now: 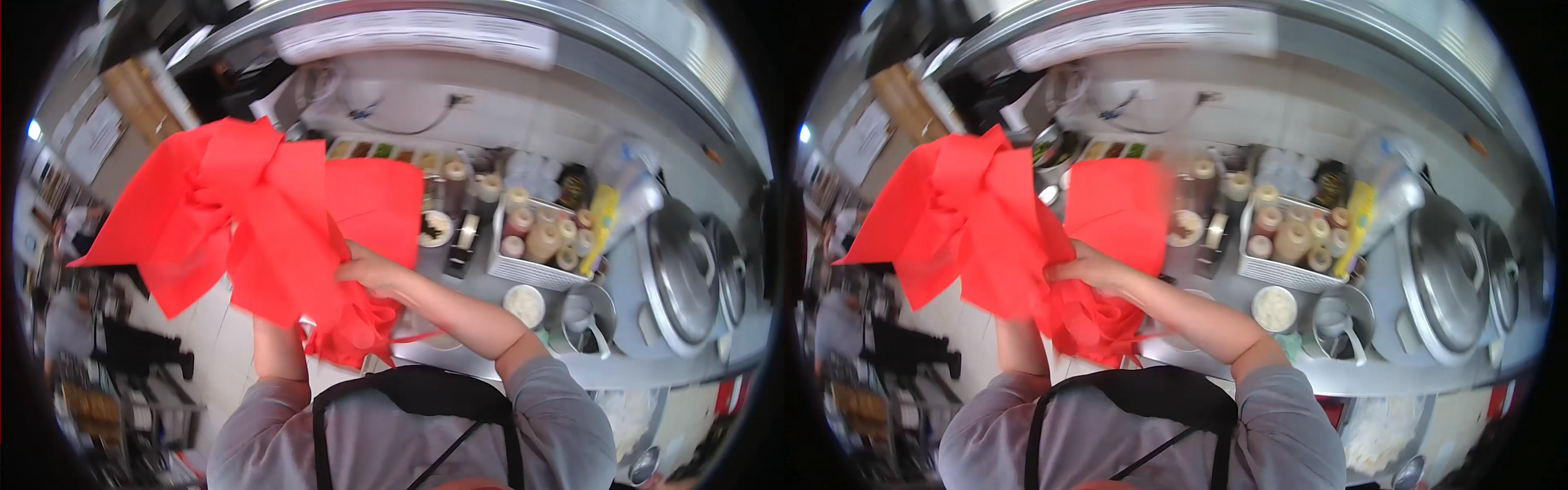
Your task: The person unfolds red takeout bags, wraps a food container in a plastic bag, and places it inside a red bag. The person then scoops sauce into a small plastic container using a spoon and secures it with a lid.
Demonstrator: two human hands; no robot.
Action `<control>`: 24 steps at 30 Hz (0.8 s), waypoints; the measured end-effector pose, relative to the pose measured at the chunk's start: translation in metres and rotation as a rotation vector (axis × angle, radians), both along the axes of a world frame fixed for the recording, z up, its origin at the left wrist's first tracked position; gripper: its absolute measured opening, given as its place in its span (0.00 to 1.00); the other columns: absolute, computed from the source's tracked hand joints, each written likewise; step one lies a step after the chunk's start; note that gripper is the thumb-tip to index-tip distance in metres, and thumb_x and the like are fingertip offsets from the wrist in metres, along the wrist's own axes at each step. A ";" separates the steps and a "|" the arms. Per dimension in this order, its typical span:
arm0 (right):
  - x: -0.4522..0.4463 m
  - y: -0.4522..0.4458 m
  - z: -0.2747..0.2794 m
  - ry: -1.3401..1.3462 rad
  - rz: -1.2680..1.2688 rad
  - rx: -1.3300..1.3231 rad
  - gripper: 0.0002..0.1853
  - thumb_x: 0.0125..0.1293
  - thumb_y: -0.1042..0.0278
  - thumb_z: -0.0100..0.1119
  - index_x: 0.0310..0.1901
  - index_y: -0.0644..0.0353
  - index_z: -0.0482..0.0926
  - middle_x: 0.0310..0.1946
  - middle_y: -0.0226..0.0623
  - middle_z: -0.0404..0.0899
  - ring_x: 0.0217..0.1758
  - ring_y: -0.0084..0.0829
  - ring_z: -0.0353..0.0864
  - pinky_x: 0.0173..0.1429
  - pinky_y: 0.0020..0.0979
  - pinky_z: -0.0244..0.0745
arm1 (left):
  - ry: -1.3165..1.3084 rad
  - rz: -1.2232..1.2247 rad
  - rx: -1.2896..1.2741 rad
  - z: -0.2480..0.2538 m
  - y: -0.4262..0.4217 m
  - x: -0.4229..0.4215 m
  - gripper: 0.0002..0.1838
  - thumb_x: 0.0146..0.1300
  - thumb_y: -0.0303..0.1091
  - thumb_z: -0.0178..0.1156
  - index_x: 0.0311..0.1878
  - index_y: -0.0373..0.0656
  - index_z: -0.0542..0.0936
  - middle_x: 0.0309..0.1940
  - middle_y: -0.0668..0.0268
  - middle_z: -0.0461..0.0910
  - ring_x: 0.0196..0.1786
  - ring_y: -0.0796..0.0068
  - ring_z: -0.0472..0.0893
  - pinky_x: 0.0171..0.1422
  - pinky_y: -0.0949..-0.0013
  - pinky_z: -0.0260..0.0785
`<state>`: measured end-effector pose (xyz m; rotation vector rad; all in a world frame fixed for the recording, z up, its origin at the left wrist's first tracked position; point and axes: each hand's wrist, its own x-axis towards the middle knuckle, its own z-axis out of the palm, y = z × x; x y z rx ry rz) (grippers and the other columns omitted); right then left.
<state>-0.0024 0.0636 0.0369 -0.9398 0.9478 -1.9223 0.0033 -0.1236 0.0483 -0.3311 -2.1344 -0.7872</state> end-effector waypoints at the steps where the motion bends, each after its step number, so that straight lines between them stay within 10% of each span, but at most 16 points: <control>1: 0.008 -0.019 -0.005 -0.220 0.080 0.037 0.28 0.52 0.71 0.56 0.55 0.66 0.61 0.50 0.40 0.68 0.53 0.31 0.69 0.55 0.29 0.64 | 0.025 0.064 -0.057 -0.003 -0.015 0.010 0.08 0.39 0.31 0.55 0.26 0.42 0.78 0.32 0.58 0.75 0.36 0.62 0.74 0.41 0.65 0.64; 6: 0.053 -0.143 -0.071 -0.577 0.509 -0.091 0.17 0.61 0.64 0.46 0.49 0.65 0.67 0.45 0.43 0.72 0.46 0.34 0.74 0.49 0.37 0.72 | 0.114 0.348 -0.355 -0.023 -0.107 0.071 0.08 0.38 0.32 0.55 0.25 0.41 0.78 0.32 0.58 0.75 0.36 0.63 0.73 0.40 0.63 0.63; 14: 0.127 -0.360 -0.121 -0.984 0.266 0.152 0.15 0.63 0.65 0.43 0.46 0.66 0.69 0.42 0.40 0.75 0.40 0.29 0.76 0.45 0.30 0.73 | -0.206 0.556 -0.717 -0.094 -0.318 0.274 0.06 0.38 0.31 0.54 0.20 0.41 0.76 0.34 0.60 0.74 0.37 0.65 0.72 0.41 0.61 0.61; 18: 0.193 -0.469 -0.147 -0.275 0.025 0.256 0.14 0.63 0.66 0.44 0.44 0.67 0.69 0.41 0.40 0.75 0.39 0.27 0.77 0.42 0.30 0.74 | -0.669 0.559 -0.727 -0.145 -0.361 0.349 0.04 0.36 0.31 0.55 0.17 0.42 0.75 0.33 0.61 0.74 0.37 0.63 0.73 0.42 0.55 0.65; 24: 0.234 -0.536 -0.184 0.391 0.336 0.239 0.31 0.57 0.54 0.54 0.57 0.65 0.58 0.50 0.48 0.68 0.53 0.33 0.68 0.57 0.31 0.60 | -0.920 0.480 -0.217 -0.158 -0.430 0.367 0.02 0.38 0.25 0.54 0.16 0.38 0.73 0.20 0.58 0.76 0.25 0.56 0.76 0.29 0.62 0.68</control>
